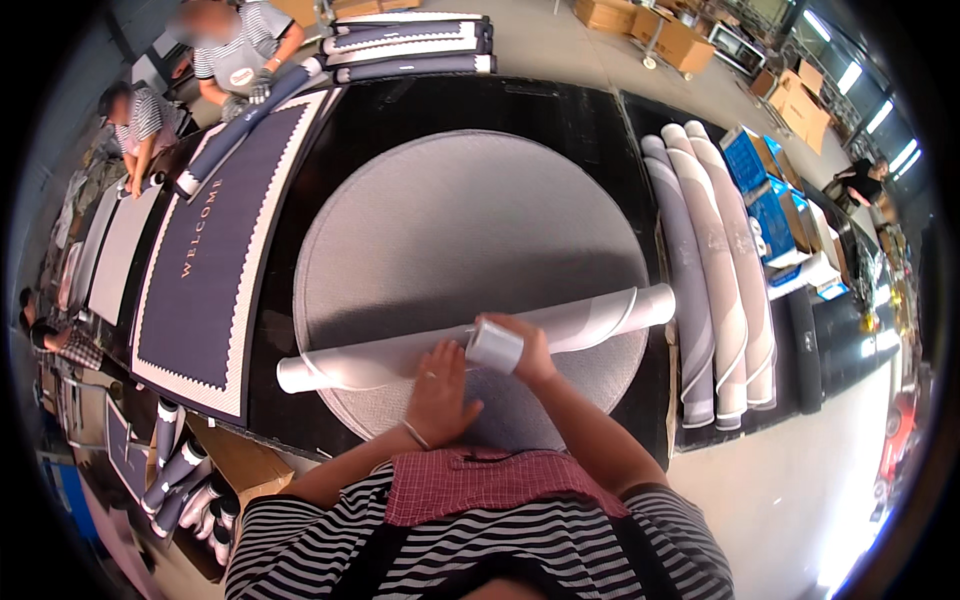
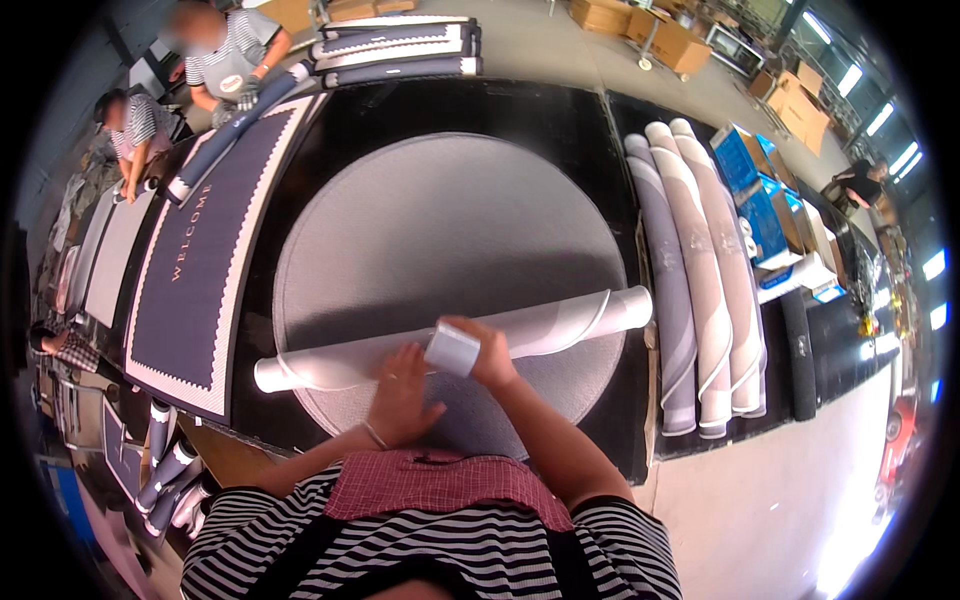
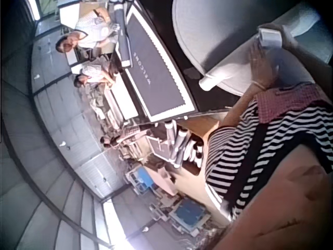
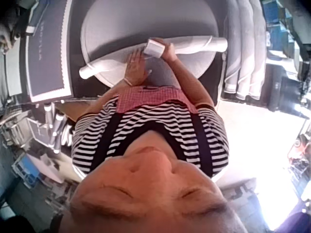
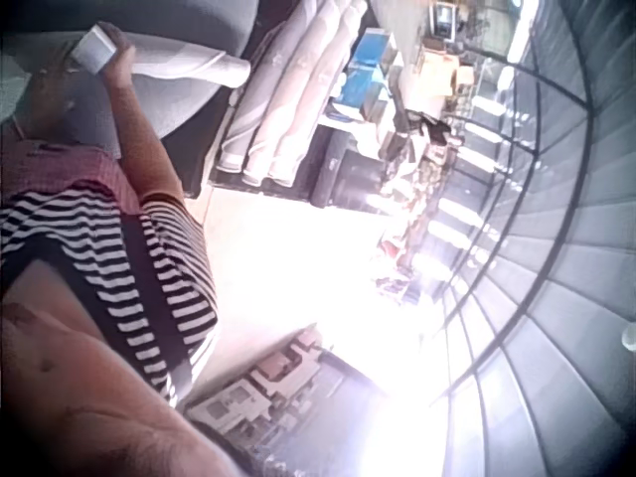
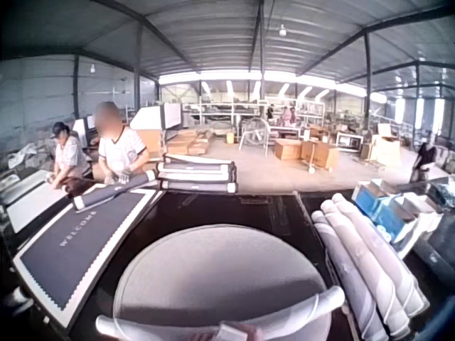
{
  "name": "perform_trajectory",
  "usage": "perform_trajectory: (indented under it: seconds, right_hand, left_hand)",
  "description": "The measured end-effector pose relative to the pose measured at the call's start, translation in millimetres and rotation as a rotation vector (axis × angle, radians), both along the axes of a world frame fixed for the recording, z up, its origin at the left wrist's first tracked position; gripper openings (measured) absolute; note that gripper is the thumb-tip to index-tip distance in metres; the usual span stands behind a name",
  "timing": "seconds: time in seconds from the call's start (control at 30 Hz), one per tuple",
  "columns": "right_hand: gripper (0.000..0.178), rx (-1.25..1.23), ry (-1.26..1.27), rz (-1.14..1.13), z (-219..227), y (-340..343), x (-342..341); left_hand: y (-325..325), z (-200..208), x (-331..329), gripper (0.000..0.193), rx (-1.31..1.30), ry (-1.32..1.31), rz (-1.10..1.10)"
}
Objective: The person rolls several round and rectangular floor mats by hand and secures them with adhesive tape.
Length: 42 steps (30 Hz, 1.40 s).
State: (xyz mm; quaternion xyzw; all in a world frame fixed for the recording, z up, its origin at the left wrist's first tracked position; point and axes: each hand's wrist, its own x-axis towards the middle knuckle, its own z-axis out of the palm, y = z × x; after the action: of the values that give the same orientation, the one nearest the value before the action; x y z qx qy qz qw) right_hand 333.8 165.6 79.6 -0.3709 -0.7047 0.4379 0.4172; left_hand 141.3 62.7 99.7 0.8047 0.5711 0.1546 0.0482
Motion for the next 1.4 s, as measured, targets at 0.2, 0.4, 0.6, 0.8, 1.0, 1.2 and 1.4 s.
perform_trajectory:
  seconds: [0.2,0.4,0.6,0.8,1.0,1.2,1.4]
  right_hand:
    - [0.050,-0.016,0.063,-0.007,32,46,-23]
    - [0.037,-0.015,-0.042,-0.023,-3,63,-19]
    - [0.035,0.006,-0.024,0.001,-9,125,-33]
    - [0.037,0.352,-0.104,-0.092,-8,140,-50]
    - [0.023,0.117,-0.407,0.083,-13,88,-34]
    - [0.042,-0.582,-0.357,-0.207,22,-69,79]
    - [0.037,-0.613,-0.920,-0.720,23,-137,244]
  left_hand:
    - [87,1,-12,0.116,-0.118,0.209,0.065]
    - [205,23,-58,0.110,-0.237,0.090,-0.036]
    - [186,-6,-27,0.107,0.027,0.168,-0.013]
    - [232,-13,-32,0.072,0.072,0.242,0.070]
    - [250,-11,-39,0.075,-0.125,0.244,0.047]
    - [255,8,-39,0.096,-0.298,0.184,-0.005]
    - [188,36,-12,0.105,-0.440,0.069,0.017]
